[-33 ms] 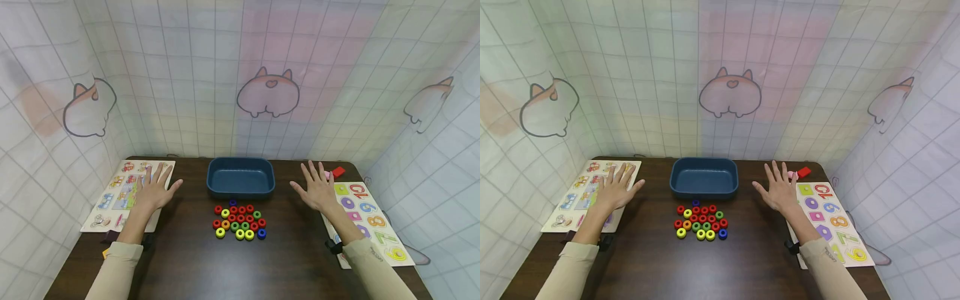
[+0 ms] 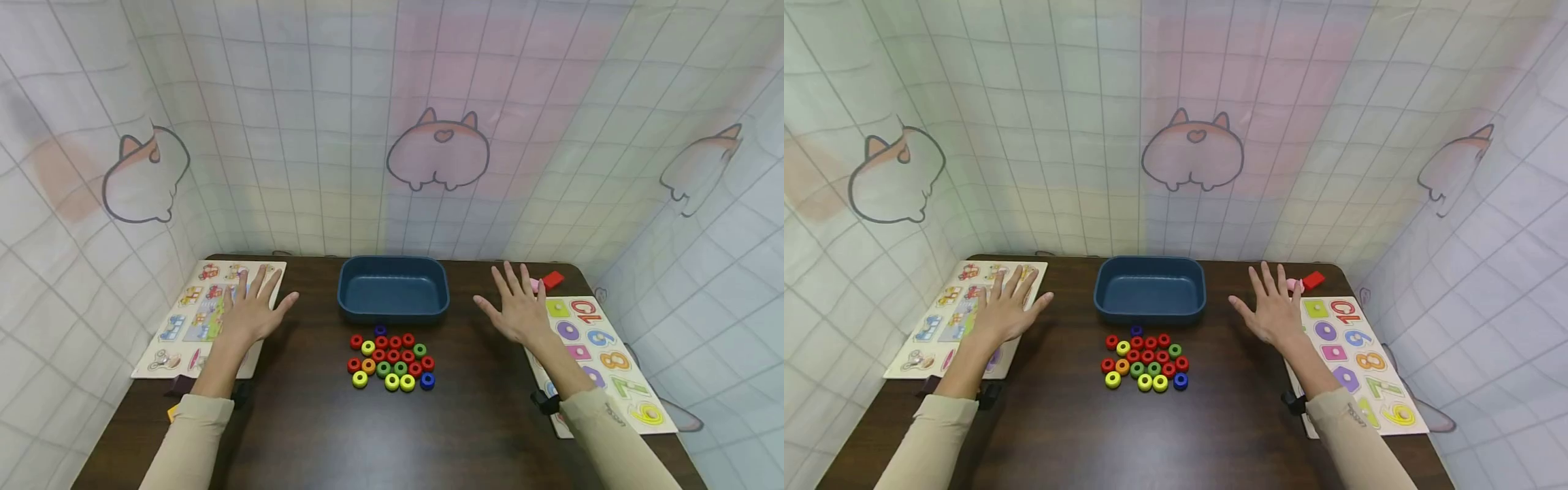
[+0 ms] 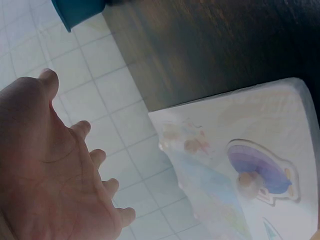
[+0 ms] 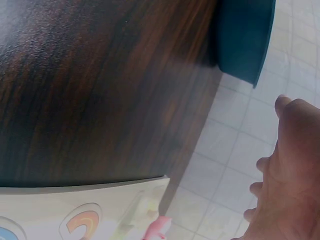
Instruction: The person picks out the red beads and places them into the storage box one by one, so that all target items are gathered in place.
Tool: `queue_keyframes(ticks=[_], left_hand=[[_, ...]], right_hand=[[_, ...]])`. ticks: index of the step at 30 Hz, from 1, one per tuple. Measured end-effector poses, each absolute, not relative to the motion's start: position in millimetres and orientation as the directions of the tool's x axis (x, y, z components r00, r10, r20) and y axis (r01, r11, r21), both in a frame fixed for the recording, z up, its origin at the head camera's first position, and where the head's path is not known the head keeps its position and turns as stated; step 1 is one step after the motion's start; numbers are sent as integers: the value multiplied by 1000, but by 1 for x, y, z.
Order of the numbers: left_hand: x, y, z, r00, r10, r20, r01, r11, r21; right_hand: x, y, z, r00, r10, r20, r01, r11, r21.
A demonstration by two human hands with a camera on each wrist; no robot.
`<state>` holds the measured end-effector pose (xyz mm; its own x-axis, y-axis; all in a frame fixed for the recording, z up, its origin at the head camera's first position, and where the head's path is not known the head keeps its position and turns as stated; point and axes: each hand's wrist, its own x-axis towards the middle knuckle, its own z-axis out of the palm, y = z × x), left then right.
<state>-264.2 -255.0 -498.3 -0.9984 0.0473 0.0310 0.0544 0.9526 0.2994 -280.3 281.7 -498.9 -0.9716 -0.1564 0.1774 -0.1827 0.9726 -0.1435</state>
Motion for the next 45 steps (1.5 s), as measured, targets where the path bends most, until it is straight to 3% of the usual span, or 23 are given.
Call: queue_keyframes(ticks=[21,30,34,38,42,45], left_hand=[[-261,-239,-495,-991,60,117,94,945,313],[-267,-204,-507,-986,86,145,150,834,531],[-269,-187,-515,-985,86,152,168,698,696],[-271,-170,-522,-987,75,143,162,460,873],[-272,-152,-532,-996,33,83,87,184,979],[-271,-142,-541,-999,-10,51,51,-16,999]], right_hand=[[-268,276,-490,-964,-177,199,-213,960,-182],[-249,255,-483,-958,-180,225,-267,850,-455],[-240,242,-485,-981,-124,151,-190,788,-586],[-233,230,-491,-997,-75,-3,-47,662,-748],[-229,219,-503,-972,-147,-183,98,452,-887],[-225,212,-513,-942,-225,-248,150,379,-913]])
